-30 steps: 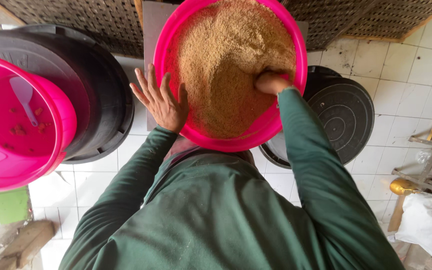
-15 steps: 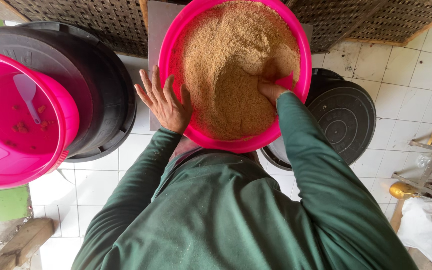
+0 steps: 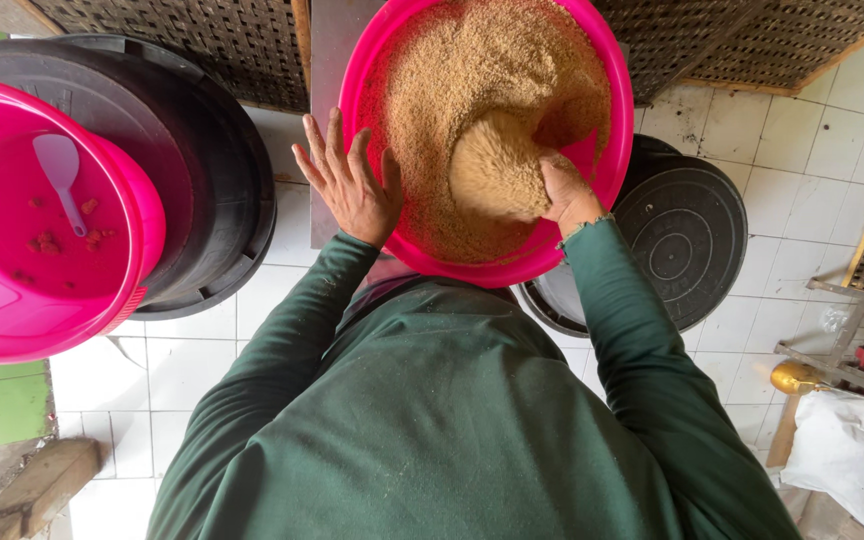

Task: The person mixes a large bowl of fine, granular food product by hand, repeatedly reaching into the bowl and turning the contents.

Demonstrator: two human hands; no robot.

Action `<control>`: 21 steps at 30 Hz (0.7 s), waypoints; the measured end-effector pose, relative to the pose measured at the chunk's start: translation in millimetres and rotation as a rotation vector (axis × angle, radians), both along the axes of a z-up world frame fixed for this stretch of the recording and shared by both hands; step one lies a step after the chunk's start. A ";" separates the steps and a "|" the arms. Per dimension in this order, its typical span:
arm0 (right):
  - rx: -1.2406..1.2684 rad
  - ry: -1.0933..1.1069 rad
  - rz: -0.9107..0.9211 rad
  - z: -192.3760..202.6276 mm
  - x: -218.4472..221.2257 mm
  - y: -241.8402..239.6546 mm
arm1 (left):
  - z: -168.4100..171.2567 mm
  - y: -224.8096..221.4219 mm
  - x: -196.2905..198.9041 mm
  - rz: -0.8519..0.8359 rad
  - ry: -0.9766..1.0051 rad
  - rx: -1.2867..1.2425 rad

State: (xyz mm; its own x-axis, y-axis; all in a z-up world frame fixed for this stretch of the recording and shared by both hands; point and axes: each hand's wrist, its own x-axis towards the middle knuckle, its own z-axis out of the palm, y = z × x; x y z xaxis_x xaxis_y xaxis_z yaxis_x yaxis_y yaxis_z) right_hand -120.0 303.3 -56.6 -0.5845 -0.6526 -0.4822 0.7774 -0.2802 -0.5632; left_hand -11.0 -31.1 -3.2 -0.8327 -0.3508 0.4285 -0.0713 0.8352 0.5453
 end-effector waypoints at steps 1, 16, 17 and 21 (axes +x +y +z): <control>0.010 0.010 -0.017 3.1 0.6 -8.6 | 0.0 -0.5 -0.4 0.001 -0.003 0.004; 0.787 1.281 0.100 145.2 9.9 -94.1 | 3.1 5.9 -15.6 -0.137 0.117 -0.107; 0.814 1.222 0.096 149.9 11.9 -96.6 | 7.1 11.0 -18.6 -0.186 0.135 -0.077; 0.723 0.867 0.055 157.2 18.7 -101.7 | 36.1 37.2 -32.3 -0.334 0.130 -0.001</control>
State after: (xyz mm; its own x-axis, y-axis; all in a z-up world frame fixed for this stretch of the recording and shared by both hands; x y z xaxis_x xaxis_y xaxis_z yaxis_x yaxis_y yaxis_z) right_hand -101.2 201.7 100.6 -0.8846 -0.4201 -0.2026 0.0465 0.3529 -0.9345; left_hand -43.3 6.1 32.9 -0.8398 -0.0680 0.5386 0.2756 0.8014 0.5309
